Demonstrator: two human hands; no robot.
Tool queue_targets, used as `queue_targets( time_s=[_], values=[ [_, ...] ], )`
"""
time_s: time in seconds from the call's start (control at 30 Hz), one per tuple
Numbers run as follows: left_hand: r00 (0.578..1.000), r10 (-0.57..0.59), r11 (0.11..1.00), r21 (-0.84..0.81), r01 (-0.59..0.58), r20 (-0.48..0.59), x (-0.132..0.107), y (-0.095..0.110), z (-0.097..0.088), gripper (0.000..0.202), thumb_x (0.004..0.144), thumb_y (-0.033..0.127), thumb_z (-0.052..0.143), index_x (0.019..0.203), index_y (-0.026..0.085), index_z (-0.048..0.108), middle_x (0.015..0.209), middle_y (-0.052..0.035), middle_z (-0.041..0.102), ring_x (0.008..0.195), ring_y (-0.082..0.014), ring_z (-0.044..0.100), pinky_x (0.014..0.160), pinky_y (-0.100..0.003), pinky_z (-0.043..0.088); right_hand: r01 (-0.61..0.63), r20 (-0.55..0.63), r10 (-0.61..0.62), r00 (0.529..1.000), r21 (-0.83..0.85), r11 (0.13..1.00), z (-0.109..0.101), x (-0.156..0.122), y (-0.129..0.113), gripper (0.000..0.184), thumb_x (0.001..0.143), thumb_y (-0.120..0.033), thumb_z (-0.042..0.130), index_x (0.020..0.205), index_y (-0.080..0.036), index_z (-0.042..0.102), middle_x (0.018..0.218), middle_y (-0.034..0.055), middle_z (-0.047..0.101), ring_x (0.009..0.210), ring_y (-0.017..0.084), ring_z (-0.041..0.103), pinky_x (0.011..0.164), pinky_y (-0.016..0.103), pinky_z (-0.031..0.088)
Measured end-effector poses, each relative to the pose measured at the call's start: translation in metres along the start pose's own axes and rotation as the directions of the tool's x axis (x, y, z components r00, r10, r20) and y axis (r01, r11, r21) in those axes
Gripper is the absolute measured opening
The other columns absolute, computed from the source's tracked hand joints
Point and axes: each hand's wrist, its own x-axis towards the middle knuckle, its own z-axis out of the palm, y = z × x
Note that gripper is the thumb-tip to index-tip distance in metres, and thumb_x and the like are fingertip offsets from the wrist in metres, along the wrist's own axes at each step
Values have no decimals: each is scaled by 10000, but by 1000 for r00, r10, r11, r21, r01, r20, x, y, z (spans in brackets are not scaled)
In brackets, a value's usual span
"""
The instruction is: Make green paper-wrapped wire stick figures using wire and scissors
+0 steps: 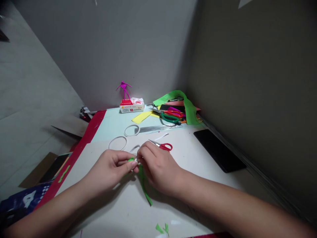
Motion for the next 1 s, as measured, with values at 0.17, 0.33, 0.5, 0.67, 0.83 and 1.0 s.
queue_targets(
  time_s=[0.17, 0.33, 0.5, 0.67, 0.83, 1.0],
  values=[
    [996, -59, 996, -69, 63, 64, -3, 7, -4, 244, 819, 294, 567, 662, 131, 659, 611, -35, 620, 549, -123, 481, 523, -248, 347, -16, 15, 15, 1000, 80, 997, -2, 1, -5, 134, 843, -88, 472, 893, -203, 425, 863, 63, 495, 752, 179, 449, 624, 299, 411],
    [984, -25, 976, -209, 62, 176, -10, 16, -12, 220, 795, 291, 616, 672, 125, 692, 663, -57, 681, 596, -134, 560, 604, -254, 442, 34, -60, -22, 998, 198, 980, -5, 2, -11, 153, 863, -57, 419, 888, -209, 418, 830, 45, 478, 766, 179, 439, 670, 319, 397],
    [967, 13, 965, -257, 55, 256, -13, 19, -16, 243, 819, 306, 614, 709, 117, 718, 666, -53, 687, 606, -126, 575, 620, -241, 461, 47, -107, -17, 994, 285, 957, -6, 0, -15, 156, 874, -50, 413, 903, -199, 444, 843, 43, 485, 794, 177, 457, 726, 339, 402],
    [959, 12, 958, -278, 71, 284, -12, 20, -18, 265, 805, 334, 641, 704, 102, 721, 645, -52, 675, 587, -119, 564, 605, -231, 451, -54, -56, 84, 995, 401, 915, -8, 1, -17, 112, 918, -113, 416, 865, -198, 466, 835, 36, 489, 784, 166, 464, 734, 330, 404],
    [945, 38, 948, -312, 69, 325, -11, 15, -19, 277, 814, 341, 643, 695, 102, 719, 696, -75, 695, 595, -121, 561, 599, -234, 423, -210, 40, 228, 973, 564, 798, -9, 1, -20, 129, 962, -246, 423, 848, -209, 471, 855, 34, 493, 781, 158, 489, 735, 320, 435],
    [925, 50, 893, -432, 128, 378, -9, 8, -18, 276, 822, 318, 618, 654, 111, 688, 696, -86, 700, 540, -105, 528, 547, -227, 391, -290, 146, 290, 946, 781, 553, -9, 5, -25, 202, 943, -381, 482, 822, -227, 435, 798, 20, 503, 696, 151, 526, 649, 306, 470]
  ],
)
